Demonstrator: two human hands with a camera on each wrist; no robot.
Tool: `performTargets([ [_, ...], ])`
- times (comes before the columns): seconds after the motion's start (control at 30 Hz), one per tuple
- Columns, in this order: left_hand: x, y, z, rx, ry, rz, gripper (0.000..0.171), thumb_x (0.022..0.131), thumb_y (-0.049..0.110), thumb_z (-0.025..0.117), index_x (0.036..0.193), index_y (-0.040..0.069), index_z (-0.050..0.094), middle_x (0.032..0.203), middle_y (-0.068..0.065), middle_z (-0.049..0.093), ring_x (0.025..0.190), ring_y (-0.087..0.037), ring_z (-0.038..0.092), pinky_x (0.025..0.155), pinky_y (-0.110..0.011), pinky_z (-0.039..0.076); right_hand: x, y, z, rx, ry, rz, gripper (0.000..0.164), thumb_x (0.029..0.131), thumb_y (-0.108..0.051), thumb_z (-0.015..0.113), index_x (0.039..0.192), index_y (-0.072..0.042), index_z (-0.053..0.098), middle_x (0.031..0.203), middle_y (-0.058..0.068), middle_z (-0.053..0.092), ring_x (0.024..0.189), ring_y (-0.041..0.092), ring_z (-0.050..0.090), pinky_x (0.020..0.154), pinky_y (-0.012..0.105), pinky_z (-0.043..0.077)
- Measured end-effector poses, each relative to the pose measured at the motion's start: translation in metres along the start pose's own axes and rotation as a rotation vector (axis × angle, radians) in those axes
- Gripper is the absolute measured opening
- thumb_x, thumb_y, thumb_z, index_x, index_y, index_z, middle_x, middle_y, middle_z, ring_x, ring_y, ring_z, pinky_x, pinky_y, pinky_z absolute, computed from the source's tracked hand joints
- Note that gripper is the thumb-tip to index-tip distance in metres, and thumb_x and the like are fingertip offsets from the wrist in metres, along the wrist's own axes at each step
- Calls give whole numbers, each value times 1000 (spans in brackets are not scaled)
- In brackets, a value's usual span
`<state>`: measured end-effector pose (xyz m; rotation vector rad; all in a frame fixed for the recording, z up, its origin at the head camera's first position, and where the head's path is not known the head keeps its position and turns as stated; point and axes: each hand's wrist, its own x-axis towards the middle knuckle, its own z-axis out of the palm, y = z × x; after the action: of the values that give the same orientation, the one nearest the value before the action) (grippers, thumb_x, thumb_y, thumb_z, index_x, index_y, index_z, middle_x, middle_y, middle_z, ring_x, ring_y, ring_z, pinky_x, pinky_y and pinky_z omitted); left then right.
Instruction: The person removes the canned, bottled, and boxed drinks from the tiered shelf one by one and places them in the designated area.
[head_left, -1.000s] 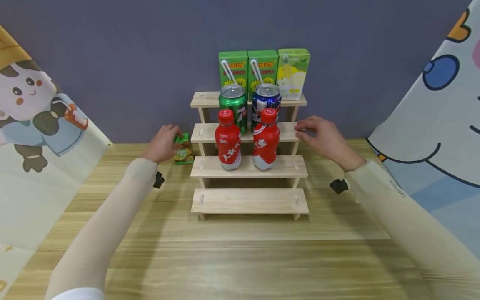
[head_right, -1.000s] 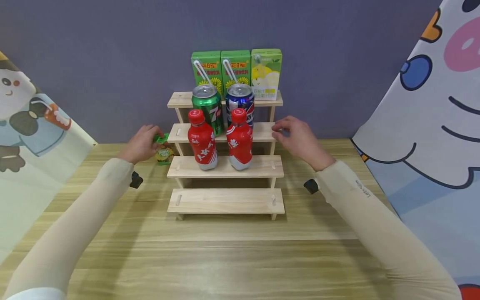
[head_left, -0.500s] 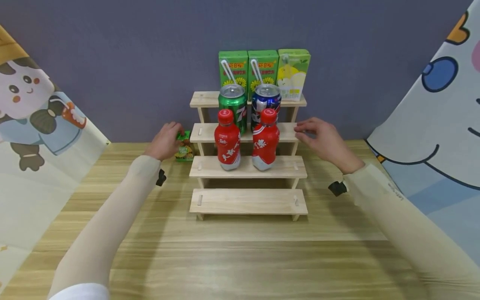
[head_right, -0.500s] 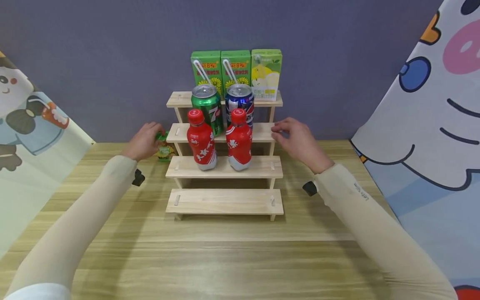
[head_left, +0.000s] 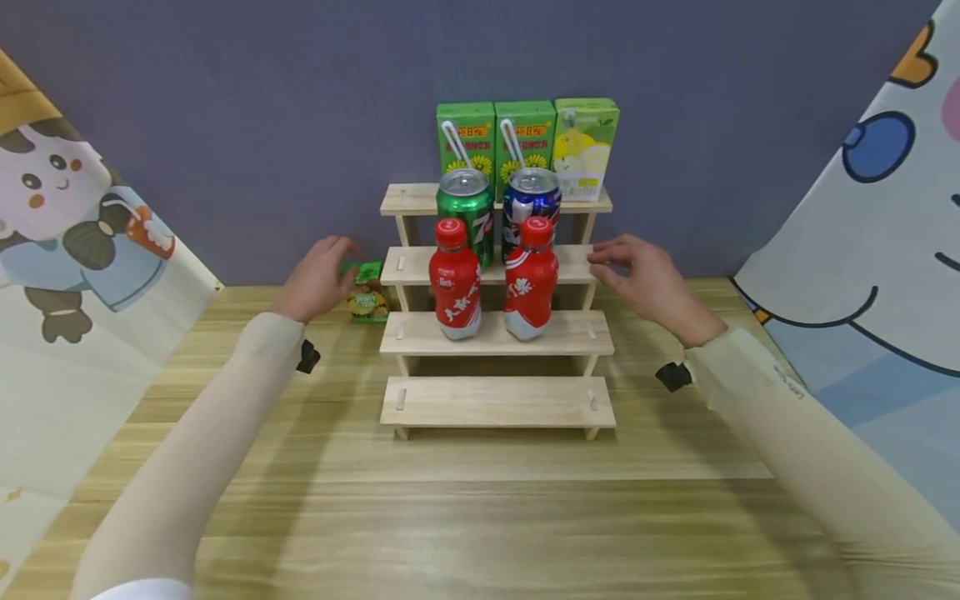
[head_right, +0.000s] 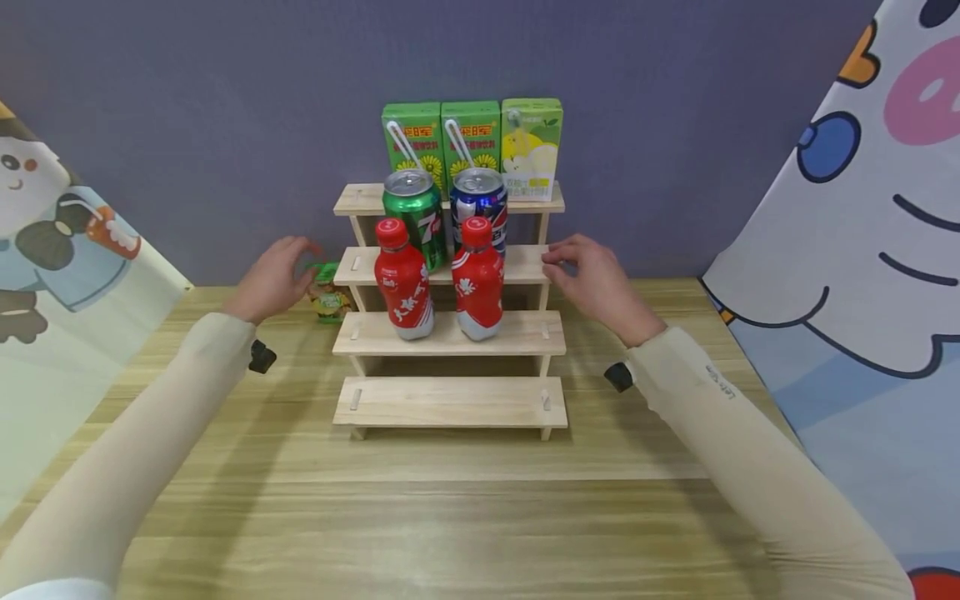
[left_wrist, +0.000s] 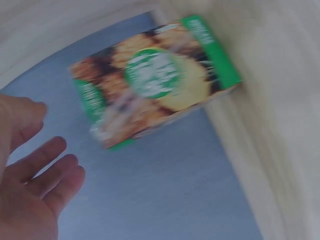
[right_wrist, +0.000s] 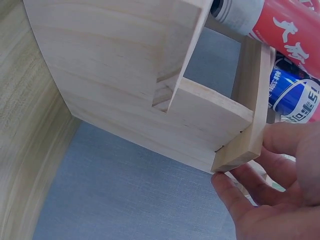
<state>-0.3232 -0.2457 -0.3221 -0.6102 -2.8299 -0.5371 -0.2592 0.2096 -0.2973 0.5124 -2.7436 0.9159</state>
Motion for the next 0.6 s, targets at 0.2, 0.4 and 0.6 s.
performTargets([
  [0.2, 3, 15, -26, -22, 136, 37, 31, 96, 13, 50, 124, -2, 50, 122, -19, 50, 118, -36, 43, 96, -52, 36, 0, 1, 0, 1, 4, -4, 28, 94, -16, 60, 114, 2, 66, 121, 13, 55, 112, 35, 53, 94, 51, 41],
  [0.4, 6, 34, -44, -27, 252, 141, 28, 96, 15, 49, 119, -2, 52, 119, -18, 52, 112, -34, 46, 92, -48, 38, 0, 1, 0, 3, -2, -6, 28, 94, -16, 60, 114, 2, 65, 122, 14, 55, 113, 35, 52, 95, 51, 40],
  [0.6, 14, 65, -63, -12, 300, 217, 31, 96, 17, 51, 123, 1, 52, 122, -13, 52, 114, -28, 46, 91, -43, 41, -1, 0, 1, 5, -1, -15, 27, 94, -14, 60, 114, 4, 65, 123, 15, 54, 112, 36, 52, 94, 51, 40],
])
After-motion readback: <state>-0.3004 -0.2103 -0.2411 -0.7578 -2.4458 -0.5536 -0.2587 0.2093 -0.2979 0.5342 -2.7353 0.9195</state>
